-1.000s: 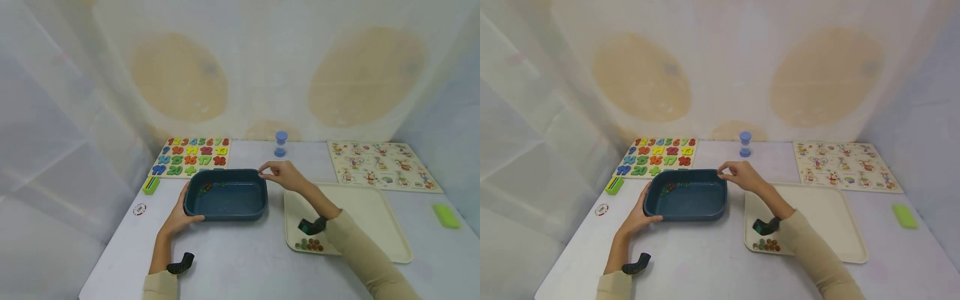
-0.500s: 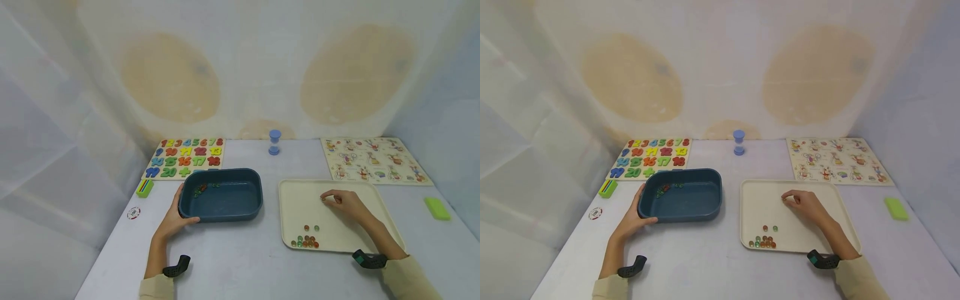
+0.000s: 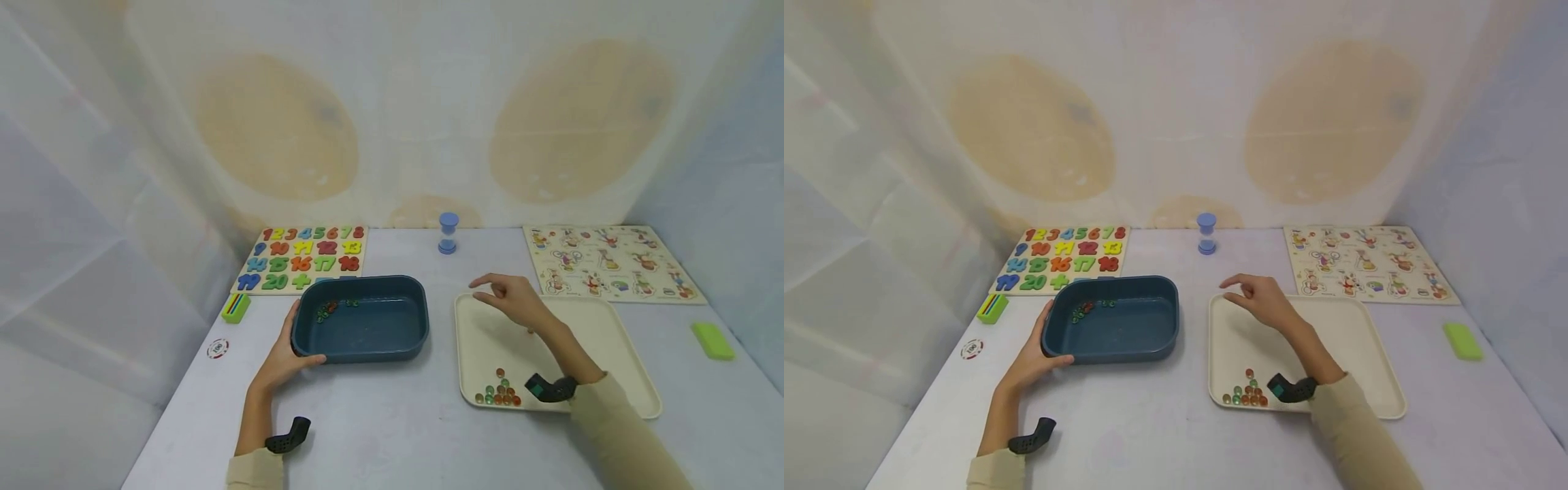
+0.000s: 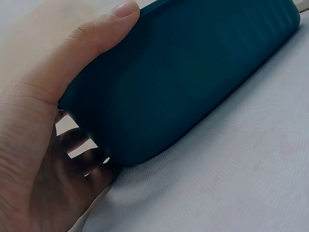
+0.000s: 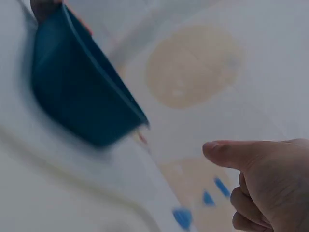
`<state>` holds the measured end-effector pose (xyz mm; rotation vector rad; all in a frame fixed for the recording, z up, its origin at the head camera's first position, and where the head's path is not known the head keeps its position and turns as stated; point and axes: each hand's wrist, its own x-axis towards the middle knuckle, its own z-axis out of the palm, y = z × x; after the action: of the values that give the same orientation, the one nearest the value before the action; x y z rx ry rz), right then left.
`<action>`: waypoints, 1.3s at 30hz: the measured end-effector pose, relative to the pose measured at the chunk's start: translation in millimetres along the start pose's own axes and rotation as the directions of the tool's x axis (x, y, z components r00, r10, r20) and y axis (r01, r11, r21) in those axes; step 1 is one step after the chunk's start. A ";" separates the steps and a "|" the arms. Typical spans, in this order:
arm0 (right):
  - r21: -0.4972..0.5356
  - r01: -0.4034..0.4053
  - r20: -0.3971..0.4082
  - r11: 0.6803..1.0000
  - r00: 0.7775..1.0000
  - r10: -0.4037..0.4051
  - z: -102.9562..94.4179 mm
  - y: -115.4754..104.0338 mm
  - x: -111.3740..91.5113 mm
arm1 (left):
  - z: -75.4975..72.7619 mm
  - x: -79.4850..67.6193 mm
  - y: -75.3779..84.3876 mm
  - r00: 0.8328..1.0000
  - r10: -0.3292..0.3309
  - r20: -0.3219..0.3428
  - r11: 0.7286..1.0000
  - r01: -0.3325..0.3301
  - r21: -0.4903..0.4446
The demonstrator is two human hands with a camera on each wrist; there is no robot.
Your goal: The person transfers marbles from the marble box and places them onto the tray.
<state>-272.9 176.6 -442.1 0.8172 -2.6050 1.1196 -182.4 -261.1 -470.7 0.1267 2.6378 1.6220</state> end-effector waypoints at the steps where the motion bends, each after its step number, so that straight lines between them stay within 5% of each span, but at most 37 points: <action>1: 0.020 0.030 0.007 0.999 1.000 -0.030 7.8 -8.0 12.1 | 0.1 -0.8 2.1 1.000 0.000 0.000 1.000 0.000 0.003; 11: 0.183 0.210 0.183 0.961 0.953 -0.243 109.4 -84.7 112.0 | 0.1 -2.5 3.0 1.000 0.008 0.004 1.000 -0.008 -0.015; 19: 0.047 0.132 0.427 0.990 0.893 -0.140 177.2 -99.2 138.2 | -1.5 -2.4 -0.4 0.999 0.031 0.008 0.999 -0.031 -0.020; 24: -0.058 0.137 0.474 0.989 0.875 -0.094 192.2 -100.3 141.2 | -1.2 -0.5 -1.8 0.999 0.046 0.011 0.999 -0.046 -0.029; 33: -0.086 0.145 0.493 0.986 0.866 -0.084 204.3 -100.0 140.3 | -1.4 -0.6 1.5 0.999 0.036 0.023 0.998 -0.035 -0.048; 39: -0.076 0.176 0.504 0.982 0.856 -0.114 208.8 -103.1 140.1 | -2.6 5.2 -15.7 0.999 0.053 0.010 0.998 -0.052 -0.048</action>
<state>-323.3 -88.8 -471.9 1.4100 -2.9049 0.7762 -188.5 -270.0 -483.5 0.2045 2.6070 1.6927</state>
